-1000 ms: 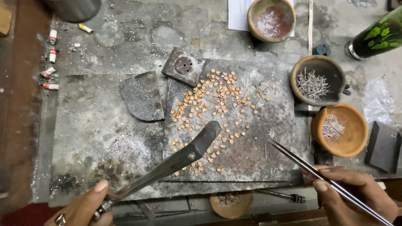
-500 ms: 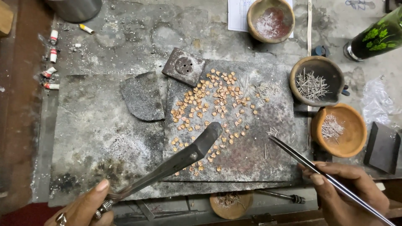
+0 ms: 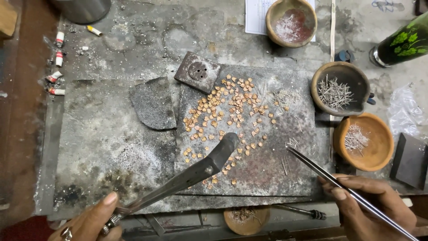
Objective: Soldering small metal jewelry components on a soldering block using a blowtorch and tweezers.
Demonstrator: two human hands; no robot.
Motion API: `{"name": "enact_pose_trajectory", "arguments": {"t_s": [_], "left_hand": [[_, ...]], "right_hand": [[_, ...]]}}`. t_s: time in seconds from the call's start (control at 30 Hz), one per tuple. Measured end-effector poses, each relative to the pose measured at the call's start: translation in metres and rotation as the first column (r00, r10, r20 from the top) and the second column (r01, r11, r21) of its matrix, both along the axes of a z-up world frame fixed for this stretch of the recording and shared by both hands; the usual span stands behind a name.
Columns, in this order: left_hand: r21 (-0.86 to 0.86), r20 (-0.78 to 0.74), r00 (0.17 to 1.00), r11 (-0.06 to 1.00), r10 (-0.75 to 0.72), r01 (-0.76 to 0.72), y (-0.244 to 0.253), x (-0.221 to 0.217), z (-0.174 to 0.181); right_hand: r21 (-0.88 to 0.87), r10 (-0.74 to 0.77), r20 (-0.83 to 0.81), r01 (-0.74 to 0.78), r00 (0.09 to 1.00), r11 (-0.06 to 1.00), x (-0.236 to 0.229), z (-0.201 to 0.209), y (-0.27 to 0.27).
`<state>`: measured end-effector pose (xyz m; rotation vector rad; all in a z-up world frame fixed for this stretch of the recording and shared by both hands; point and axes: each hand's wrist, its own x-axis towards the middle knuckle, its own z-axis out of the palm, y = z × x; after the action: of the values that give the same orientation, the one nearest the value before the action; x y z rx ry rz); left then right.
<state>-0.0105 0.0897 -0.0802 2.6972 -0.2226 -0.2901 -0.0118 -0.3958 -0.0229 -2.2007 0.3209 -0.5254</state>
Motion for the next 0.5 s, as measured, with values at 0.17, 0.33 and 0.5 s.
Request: {"name": "enact_pose_trajectory", "arguments": {"t_s": [0.17,0.33,0.5], "left_hand": [[0.033,0.155,0.988,0.999,-0.002,-0.003,-0.018,0.003,0.013],[0.147,-0.096,0.995,0.989,-0.007,0.021,0.005,-0.003,-0.012],[0.195,-0.218,0.962,0.959,-0.164,0.208,0.027,0.004,-0.037]], "right_hand": [[-0.011,0.086,0.023,-0.086,0.996,0.996,-0.002,-0.011,-0.013],[0.000,0.025,-0.013,-0.025,1.000,1.000,-0.001,-0.005,-0.012],[0.057,-0.045,-0.132,0.053,0.990,0.997,0.028,0.025,0.013]]}}
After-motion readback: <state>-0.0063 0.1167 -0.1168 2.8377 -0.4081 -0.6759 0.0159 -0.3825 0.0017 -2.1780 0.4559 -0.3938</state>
